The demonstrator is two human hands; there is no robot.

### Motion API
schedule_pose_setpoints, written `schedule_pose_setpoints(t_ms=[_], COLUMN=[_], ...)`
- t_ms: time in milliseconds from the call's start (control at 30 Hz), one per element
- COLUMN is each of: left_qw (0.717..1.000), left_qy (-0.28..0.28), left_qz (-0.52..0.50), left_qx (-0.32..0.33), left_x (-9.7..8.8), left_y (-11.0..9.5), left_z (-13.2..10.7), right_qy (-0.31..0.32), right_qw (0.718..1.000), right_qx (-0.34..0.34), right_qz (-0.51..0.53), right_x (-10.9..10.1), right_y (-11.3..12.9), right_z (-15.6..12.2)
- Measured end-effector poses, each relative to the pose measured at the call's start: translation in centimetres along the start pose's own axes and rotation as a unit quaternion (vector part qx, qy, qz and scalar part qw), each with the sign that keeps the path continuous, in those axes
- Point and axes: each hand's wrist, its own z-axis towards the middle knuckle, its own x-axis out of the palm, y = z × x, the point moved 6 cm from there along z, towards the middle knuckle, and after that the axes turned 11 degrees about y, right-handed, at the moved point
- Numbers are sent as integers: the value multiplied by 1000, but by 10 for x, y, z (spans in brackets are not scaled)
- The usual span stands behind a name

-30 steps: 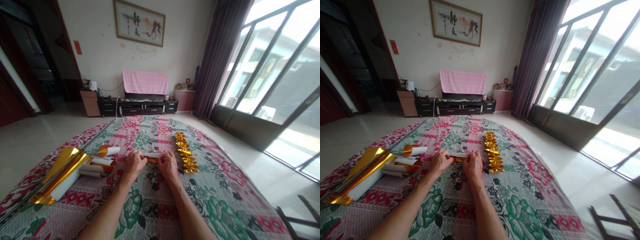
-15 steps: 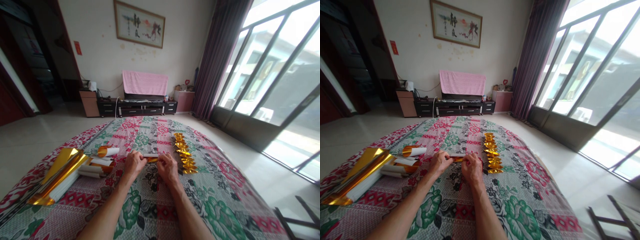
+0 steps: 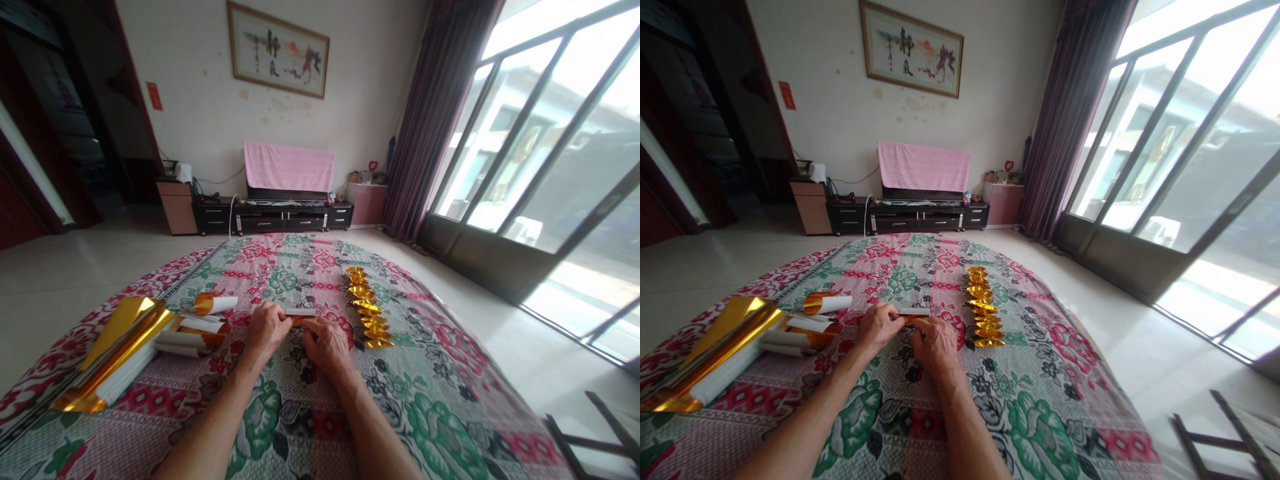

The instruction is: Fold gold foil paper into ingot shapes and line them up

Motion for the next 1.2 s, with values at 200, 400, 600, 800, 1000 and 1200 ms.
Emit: schedule_pose_setpoints(t_ms=[200, 400, 600, 800, 1000, 1200], left_qw=[1000, 1000, 1000, 1000, 1000, 1000], left_qy=[2, 1, 3, -9, -11, -17], left_qz=[2, -1, -5, 5, 1, -1], left_qx=[1, 0, 5, 6, 10, 17], left_x=[0, 1, 2, 0, 1, 1], left_y=[1, 1, 2, 1, 2, 1], left_z=[0, 0, 0, -1, -1, -1], right_qy=[15, 16, 16, 9, -26, -41], right_qw=[1000, 998, 994, 991, 988, 996], right_qx=[-1, 41, 94, 129, 153, 73], right_qz=[-14, -37, -46, -40, -23, 20], right_x=[2, 2, -4, -8, -10, -11], right_y=[1, -1, -7, -14, -19, -9], right_z=[0, 0, -3, -4, -6, -7])
